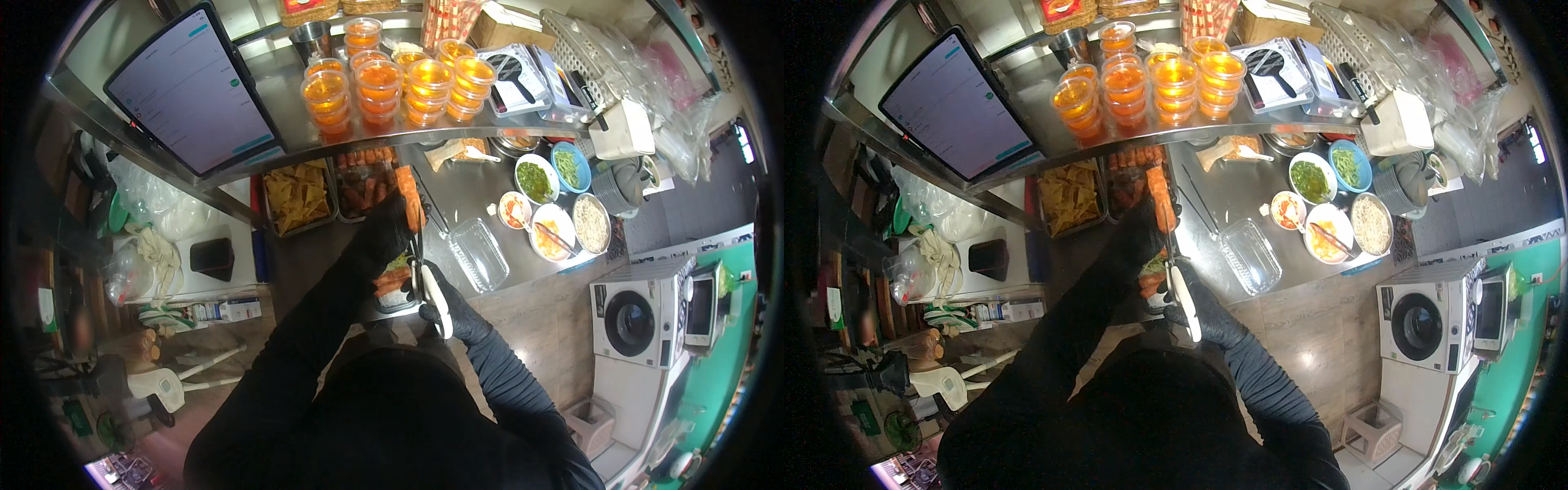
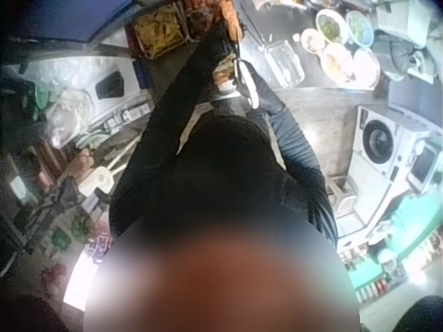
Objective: The person assembles a meal in a rectangular container by placing shredded vegetables and cooked sausages, then uses scissors to cut the sausages into smaller pieces. The person adds a sauce from a small bowl and closes the container with a lid before placing it into a plastic bag.
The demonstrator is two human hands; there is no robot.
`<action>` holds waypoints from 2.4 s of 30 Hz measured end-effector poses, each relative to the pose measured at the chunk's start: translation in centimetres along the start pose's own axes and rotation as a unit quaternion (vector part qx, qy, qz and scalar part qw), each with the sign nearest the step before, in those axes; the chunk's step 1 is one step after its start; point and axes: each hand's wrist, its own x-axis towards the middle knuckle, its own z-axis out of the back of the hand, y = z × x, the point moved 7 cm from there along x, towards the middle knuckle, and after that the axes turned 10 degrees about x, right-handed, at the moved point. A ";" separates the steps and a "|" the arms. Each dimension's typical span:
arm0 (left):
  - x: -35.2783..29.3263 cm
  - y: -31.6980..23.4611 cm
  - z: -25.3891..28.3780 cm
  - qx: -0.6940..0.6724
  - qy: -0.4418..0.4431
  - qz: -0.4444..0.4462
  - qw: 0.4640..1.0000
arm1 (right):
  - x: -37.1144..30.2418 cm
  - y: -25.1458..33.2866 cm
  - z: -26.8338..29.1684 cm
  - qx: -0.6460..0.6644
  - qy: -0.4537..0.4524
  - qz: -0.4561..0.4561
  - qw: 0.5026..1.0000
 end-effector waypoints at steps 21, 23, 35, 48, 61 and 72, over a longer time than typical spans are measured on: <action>-0.6 -0.7 -1.9 0.053 0.038 -0.001 0.998 | -0.4 0.4 0.1 0.070 -0.076 -0.015 0.995; -1.0 -1.0 -1.6 0.182 0.035 -0.031 0.982 | -0.3 0.4 0.0 0.065 -0.074 -0.001 0.995; -2.6 -1.3 -3.6 0.177 0.001 0.020 0.984 | -1.0 2.8 -0.8 0.067 -0.077 0.006 0.995; -2.9 -0.6 -2.0 0.089 0.112 0.060 0.988 | -0.8 3.9 -1.9 0.113 -0.065 -0.024 0.991; -2.4 0.3 0.1 0.092 0.042 0.083 0.991 | -0.5 2.1 -1.6 0.140 -0.068 -0.001 0.988; -3.0 -1.0 -2.4 0.251 0.144 0.040 0.956 | -0.2 2.3 -1.8 0.063 -0.069 -0.022 0.995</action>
